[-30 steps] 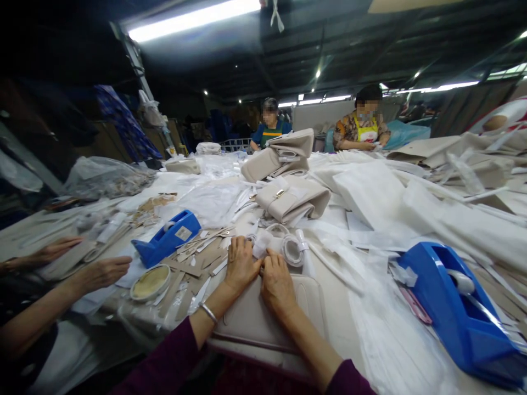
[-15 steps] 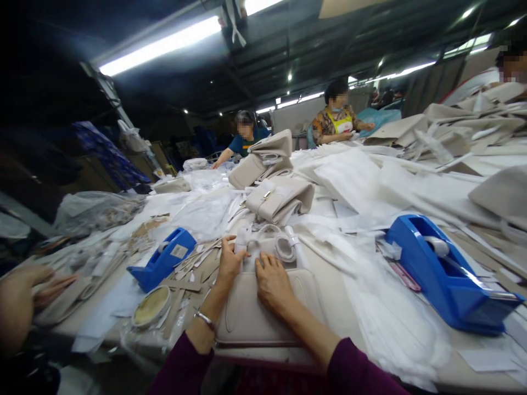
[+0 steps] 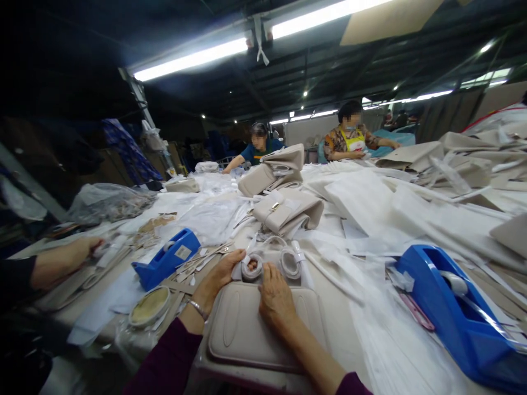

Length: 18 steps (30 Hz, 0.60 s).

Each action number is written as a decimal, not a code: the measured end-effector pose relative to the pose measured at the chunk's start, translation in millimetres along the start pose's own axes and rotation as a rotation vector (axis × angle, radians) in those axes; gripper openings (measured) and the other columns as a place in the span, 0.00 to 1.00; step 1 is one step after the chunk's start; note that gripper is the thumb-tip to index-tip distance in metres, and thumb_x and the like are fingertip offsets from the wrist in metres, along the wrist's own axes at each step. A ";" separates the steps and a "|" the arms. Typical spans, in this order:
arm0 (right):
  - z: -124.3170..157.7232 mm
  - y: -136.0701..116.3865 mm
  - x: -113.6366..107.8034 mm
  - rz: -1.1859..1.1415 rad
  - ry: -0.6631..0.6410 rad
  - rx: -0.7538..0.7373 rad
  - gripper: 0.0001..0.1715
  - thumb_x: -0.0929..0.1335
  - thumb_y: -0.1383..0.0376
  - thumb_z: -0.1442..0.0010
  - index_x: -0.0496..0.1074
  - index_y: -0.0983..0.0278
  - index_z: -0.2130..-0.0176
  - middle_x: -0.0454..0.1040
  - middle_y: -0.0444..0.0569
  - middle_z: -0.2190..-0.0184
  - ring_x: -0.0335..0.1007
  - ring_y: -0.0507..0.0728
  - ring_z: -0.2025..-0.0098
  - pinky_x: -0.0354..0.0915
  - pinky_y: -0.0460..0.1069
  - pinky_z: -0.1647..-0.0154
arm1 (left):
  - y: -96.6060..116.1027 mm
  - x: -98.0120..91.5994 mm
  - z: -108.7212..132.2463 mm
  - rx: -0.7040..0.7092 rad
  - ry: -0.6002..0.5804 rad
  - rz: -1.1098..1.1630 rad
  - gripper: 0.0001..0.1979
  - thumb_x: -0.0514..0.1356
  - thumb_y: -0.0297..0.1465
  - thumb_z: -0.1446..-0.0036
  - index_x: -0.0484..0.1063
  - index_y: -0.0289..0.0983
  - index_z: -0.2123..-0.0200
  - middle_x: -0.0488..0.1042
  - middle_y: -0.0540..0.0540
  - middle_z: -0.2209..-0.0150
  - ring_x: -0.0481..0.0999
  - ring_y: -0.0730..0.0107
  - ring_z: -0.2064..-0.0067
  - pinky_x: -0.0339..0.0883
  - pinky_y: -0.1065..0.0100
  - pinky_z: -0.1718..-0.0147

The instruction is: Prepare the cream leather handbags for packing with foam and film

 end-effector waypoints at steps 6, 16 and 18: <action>-1.1 -6.3 -1.6 0.064 -0.073 -0.061 0.38 0.59 0.78 0.48 0.58 0.65 0.39 0.64 0.57 0.45 0.58 0.62 0.46 0.61 0.55 0.45 | 53.5 16.1 -8.0 0.401 0.309 -0.759 0.21 0.50 0.17 0.49 0.68 0.35 0.53 0.69 0.40 0.52 0.66 0.64 0.48 0.58 0.63 0.46; 0.1 -5.7 -21.4 -0.065 0.083 -0.065 0.22 0.61 0.73 0.44 0.65 0.66 0.50 0.65 0.56 0.50 0.59 0.61 0.48 0.60 0.54 0.46 | 15.0 86.6 -76.7 0.403 -0.056 -1.112 0.14 0.49 0.29 0.39 0.74 0.31 0.64 0.74 0.33 0.59 0.73 0.55 0.55 0.67 0.58 0.55; 2.2 -1.3 -34.6 0.015 0.206 0.043 0.21 0.61 0.70 0.42 0.63 0.66 0.48 0.63 0.58 0.48 0.56 0.64 0.46 0.57 0.58 0.45 | 9.4 86.1 -74.1 0.451 -0.040 -1.093 0.13 0.50 0.27 0.40 0.74 0.32 0.65 0.74 0.34 0.60 0.72 0.55 0.54 0.67 0.58 0.54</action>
Point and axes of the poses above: each hand's wrist, its own z-axis away from the middle knuckle, its own x-axis out of the palm, y = z × x, the point moved 6 cm from there along -z, towards the middle knuckle
